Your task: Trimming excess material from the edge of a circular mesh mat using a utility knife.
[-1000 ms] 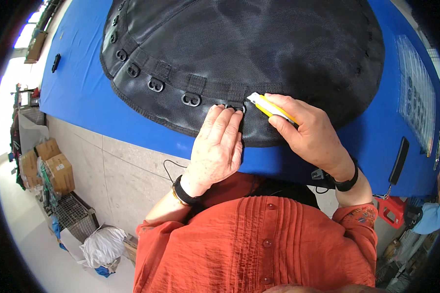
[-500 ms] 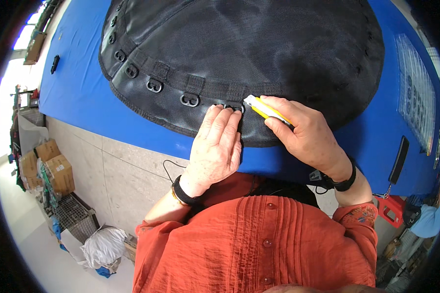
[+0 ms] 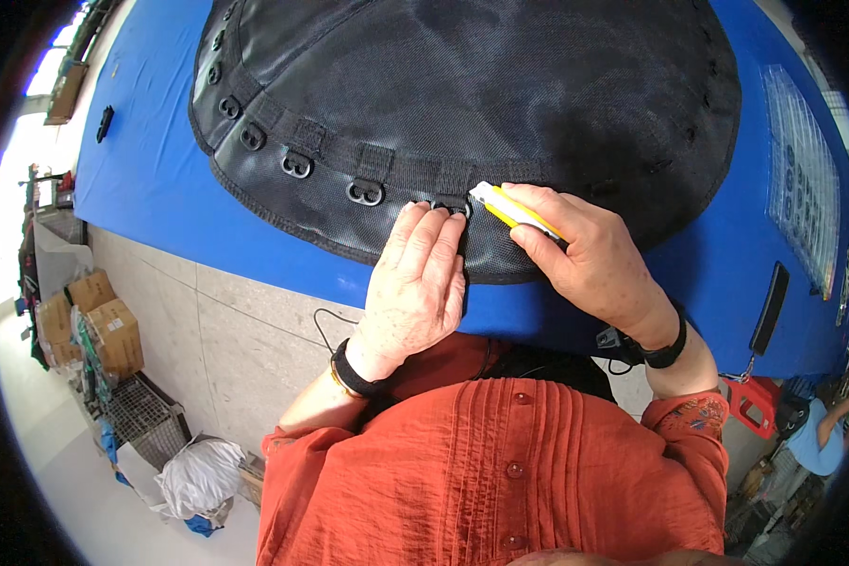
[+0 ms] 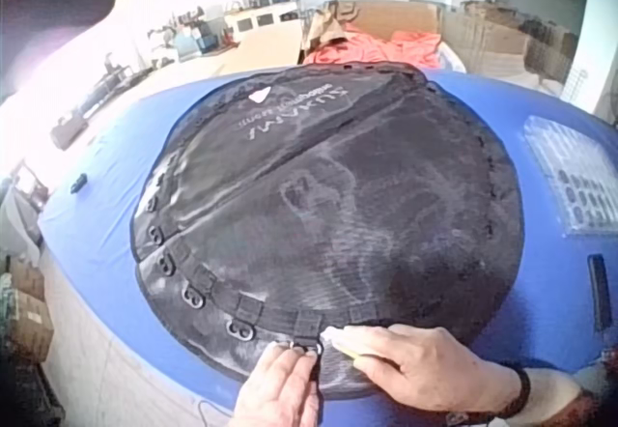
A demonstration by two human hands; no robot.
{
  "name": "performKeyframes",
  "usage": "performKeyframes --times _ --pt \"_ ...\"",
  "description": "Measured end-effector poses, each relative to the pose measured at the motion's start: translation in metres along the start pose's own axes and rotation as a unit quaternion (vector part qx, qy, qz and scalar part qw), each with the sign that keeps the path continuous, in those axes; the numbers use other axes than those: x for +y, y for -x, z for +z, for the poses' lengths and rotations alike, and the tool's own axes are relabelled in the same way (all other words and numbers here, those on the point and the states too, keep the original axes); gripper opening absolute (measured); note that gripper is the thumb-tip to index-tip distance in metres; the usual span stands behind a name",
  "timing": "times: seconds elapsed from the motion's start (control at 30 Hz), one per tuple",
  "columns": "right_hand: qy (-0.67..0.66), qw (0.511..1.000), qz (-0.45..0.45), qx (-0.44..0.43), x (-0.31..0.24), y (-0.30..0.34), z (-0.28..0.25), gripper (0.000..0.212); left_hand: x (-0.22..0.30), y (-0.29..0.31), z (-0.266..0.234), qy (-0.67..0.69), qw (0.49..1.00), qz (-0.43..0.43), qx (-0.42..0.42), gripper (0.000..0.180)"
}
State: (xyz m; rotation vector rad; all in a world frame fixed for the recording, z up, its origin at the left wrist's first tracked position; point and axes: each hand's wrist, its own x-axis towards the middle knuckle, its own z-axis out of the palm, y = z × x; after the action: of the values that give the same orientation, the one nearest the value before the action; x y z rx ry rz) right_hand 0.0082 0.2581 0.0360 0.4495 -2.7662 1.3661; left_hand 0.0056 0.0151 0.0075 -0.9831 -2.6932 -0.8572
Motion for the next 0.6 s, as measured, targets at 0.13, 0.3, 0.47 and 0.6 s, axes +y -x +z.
performKeyframes --times 0.13,0.3,0.47,0.6 --pt "-0.001 1.000 0.001 -0.002 -0.0012 0.0001 -0.0003 0.038 0.0002 0.0000 -0.0003 -0.002 1.000 0.000 -0.001 0.049" --pt "-0.003 1.000 -0.008 -0.001 -0.0002 -0.0010 -0.0005 0.038 -0.0009 -0.0003 -0.0005 0.002 1.000 -0.002 -0.003 0.049" --pt "-0.001 1.000 -0.001 -0.008 -0.0003 -0.0004 -0.0009 0.037 -0.0004 -0.0002 -0.0006 0.002 1.000 -0.001 -0.002 0.049" --pt "-0.006 1.000 -0.006 -0.003 -0.0021 -0.0016 -0.0013 0.037 -0.0017 0.0006 0.0004 -0.001 1.000 0.001 -0.002 0.050"
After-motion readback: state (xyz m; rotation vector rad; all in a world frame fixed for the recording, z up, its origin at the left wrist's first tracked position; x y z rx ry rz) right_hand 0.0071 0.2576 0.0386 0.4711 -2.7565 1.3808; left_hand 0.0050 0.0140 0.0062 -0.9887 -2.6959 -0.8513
